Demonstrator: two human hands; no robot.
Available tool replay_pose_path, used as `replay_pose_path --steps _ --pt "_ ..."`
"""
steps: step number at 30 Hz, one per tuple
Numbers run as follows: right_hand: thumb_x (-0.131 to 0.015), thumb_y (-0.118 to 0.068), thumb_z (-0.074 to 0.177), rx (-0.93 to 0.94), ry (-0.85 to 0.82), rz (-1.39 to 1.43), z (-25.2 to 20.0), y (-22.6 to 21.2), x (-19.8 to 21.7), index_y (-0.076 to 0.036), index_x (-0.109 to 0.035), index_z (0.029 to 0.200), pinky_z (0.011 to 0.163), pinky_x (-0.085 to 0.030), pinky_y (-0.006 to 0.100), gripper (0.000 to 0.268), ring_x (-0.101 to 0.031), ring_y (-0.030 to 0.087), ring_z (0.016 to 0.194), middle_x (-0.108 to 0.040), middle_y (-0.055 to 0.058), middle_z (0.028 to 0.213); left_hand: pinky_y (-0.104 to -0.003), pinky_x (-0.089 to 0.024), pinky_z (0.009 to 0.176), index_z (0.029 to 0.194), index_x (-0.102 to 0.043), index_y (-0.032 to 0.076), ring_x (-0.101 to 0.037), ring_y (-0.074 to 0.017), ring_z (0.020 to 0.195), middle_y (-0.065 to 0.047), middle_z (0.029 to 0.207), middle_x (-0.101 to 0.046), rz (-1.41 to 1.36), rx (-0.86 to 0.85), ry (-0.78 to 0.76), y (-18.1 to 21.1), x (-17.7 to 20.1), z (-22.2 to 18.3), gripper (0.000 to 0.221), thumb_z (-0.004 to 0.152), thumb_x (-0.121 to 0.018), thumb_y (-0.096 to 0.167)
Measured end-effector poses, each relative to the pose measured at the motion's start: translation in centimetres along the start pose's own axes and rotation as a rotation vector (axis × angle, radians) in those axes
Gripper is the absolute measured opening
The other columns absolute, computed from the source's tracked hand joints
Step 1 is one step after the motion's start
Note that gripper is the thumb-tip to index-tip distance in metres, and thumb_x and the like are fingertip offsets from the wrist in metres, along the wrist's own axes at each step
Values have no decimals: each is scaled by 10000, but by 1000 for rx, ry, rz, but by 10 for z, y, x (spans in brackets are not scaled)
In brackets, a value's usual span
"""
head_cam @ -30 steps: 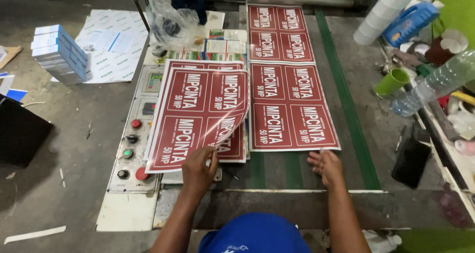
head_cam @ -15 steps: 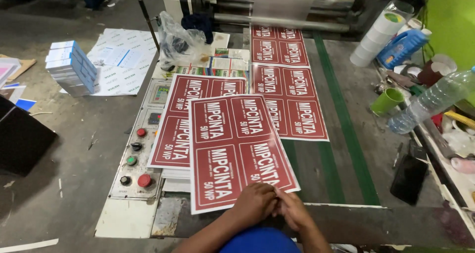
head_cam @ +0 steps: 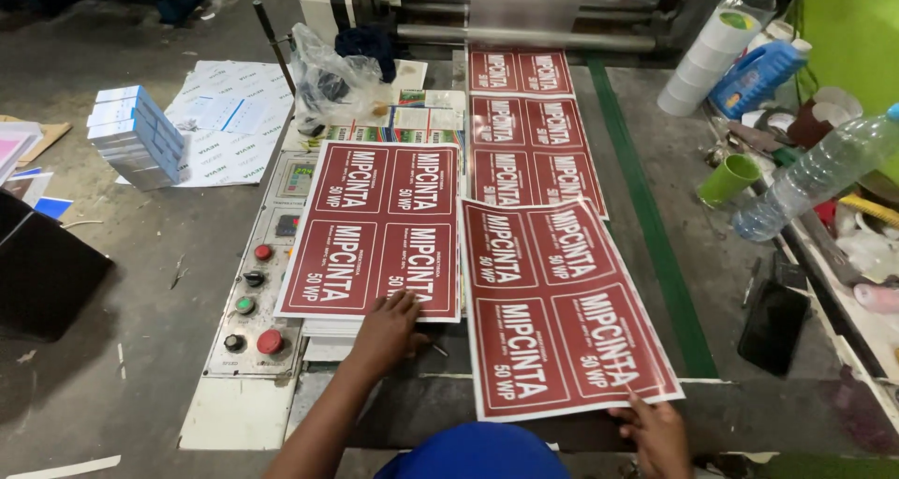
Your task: Sorting and inspecting stacks of printed sticker sheets on a work table.
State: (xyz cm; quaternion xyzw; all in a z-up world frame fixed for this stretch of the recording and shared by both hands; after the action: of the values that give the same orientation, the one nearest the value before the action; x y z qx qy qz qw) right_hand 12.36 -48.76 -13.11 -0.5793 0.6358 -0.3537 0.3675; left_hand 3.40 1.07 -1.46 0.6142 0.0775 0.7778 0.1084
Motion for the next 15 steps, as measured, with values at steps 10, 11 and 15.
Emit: replay_pose_path --steps 10,11,15 --pt "-575 -158 1029 -7 95 -87 -12 15 40 -48 -578 1343 538 -473 321 333 -708 236 794 -718 128 1087 -448 -524 975 1147 -681 51 -669 -319 1153 -139 1257 -692 169 -124 -91 -9 14 -3 268 903 -594 119" --pt "-575 -158 1029 -21 98 -89 -15 12 35 -48 -578 1343 538 -473 321 333 -708 236 794 -718 128 1087 -448 -524 975 1147 -681 51 -669 -319 1153 -139 1257 -692 164 -123 -105 -10 11 -2 268 903 -594 119" --pt "-596 -156 1014 36 38 -96 -18 -3 8 -49 -591 1330 524 -467 308 333 -713 228 777 -724 127 1095 -415 -570 794 1007 -671 41 -715 -275 892 -136 1012 -737 147 -146 112 -23 -3 1 119 926 -641 123"
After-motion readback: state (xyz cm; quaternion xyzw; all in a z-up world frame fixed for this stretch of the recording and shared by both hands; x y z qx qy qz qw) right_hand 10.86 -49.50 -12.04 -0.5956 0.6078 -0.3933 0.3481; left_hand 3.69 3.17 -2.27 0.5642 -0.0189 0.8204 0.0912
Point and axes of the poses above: each hand's wrist, its own z-axis towards the middle knuckle, its own x-axis out of the back of the hand, y = z × x, the point moved 2 cm from there along z, towards the middle knuckle
